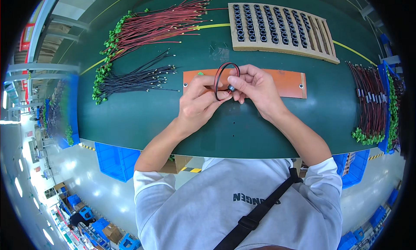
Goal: The person assembles wire harnesses by hand at a workbench. They pick up red and black wires, insert a cylindrical component, attach green connectors, and place the finished units into a blue bin.
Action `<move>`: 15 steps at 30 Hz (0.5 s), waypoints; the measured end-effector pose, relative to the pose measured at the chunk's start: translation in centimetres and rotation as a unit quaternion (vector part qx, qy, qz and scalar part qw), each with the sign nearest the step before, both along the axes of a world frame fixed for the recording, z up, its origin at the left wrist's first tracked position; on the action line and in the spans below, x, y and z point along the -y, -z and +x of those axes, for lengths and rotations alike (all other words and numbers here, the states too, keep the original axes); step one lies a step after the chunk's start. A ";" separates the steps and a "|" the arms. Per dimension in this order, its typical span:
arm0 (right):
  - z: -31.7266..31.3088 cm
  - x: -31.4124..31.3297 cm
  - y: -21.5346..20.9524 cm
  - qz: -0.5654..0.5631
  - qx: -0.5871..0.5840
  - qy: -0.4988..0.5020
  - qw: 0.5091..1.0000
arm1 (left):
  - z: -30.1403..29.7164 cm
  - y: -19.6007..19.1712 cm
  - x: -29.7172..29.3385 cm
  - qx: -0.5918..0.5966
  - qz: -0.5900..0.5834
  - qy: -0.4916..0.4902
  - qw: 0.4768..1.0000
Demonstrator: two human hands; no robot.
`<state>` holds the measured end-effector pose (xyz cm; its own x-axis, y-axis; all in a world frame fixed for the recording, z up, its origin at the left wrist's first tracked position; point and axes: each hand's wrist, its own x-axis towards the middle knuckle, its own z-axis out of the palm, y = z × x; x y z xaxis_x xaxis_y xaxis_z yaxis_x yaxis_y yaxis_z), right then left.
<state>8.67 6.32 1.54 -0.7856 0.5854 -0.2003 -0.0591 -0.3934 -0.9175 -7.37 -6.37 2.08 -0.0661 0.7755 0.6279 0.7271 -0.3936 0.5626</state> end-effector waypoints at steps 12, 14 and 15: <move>1.0 0.7 0.2 0.102 -0.062 0.056 0.991 | 0.5 1.2 -1.3 0.110 -0.037 -0.009 0.993; 1.3 0.6 -0.1 0.286 -0.015 0.056 0.956 | 2.1 1.2 -1.2 0.315 -0.075 -0.004 0.946; 1.6 0.6 -0.4 0.408 0.014 0.053 0.911 | 2.0 1.0 -1.2 0.258 -0.101 -0.013 0.961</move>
